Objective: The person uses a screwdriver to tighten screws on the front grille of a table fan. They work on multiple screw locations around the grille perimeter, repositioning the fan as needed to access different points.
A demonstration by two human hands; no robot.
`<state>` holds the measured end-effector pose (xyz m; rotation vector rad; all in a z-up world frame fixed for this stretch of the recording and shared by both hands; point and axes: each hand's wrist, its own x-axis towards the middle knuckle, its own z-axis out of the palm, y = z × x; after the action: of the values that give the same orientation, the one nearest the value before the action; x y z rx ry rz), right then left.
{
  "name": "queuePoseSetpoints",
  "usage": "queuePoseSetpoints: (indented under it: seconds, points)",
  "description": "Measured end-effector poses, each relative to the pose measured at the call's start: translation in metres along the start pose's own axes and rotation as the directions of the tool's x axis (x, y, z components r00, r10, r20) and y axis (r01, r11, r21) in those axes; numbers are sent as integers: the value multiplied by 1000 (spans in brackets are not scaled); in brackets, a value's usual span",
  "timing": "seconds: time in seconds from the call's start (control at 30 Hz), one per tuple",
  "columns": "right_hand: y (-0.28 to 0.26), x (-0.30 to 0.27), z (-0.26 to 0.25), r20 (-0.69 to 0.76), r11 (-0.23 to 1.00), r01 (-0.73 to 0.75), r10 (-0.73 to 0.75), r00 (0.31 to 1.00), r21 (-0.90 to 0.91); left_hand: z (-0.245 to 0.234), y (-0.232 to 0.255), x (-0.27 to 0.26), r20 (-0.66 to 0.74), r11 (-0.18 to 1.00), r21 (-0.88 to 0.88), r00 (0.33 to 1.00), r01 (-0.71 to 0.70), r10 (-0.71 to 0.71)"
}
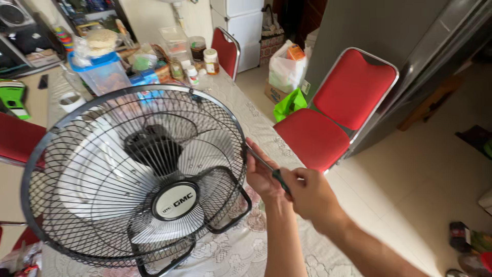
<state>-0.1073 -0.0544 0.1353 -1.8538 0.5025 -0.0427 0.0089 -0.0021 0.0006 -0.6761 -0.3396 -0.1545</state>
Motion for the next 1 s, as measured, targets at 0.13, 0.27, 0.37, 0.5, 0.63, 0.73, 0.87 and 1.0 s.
queuePoseSetpoints:
  seconds: [0.13,0.27,0.37,0.5,0.63,0.73,0.87,1.0]
  points:
    - [3,21,-17,504,536,-650,414,758,538,-6,5,-4,-40,991,-132,998,36,-42]
    - [7,17,-13,593,416,-673,323,738,611,-14,10,-3,-139,992,-123,990,-31,14]
    - [-4,13,-11,576,586,-543,153,803,601,-12,10,-1,-283,985,-61,949,-159,136]
    - [-17,2,-12,216,994,-46,24,976,95,-5,7,-11,-385,959,-89,898,-267,214]
    - [-11,-23,0,250,320,506,-589,768,-801,-2,7,-13,-125,972,22,964,-236,237]
    - [-6,-22,15,278,116,388,-516,810,-914,-8,12,-4,-548,877,183,694,-444,466]
    - [1,-11,20,236,264,388,-465,853,-883,-33,26,-5,-465,884,287,754,-368,465]
    - [-3,-5,14,38,668,407,-494,869,-623,-48,31,-2,-414,912,330,831,-242,371]
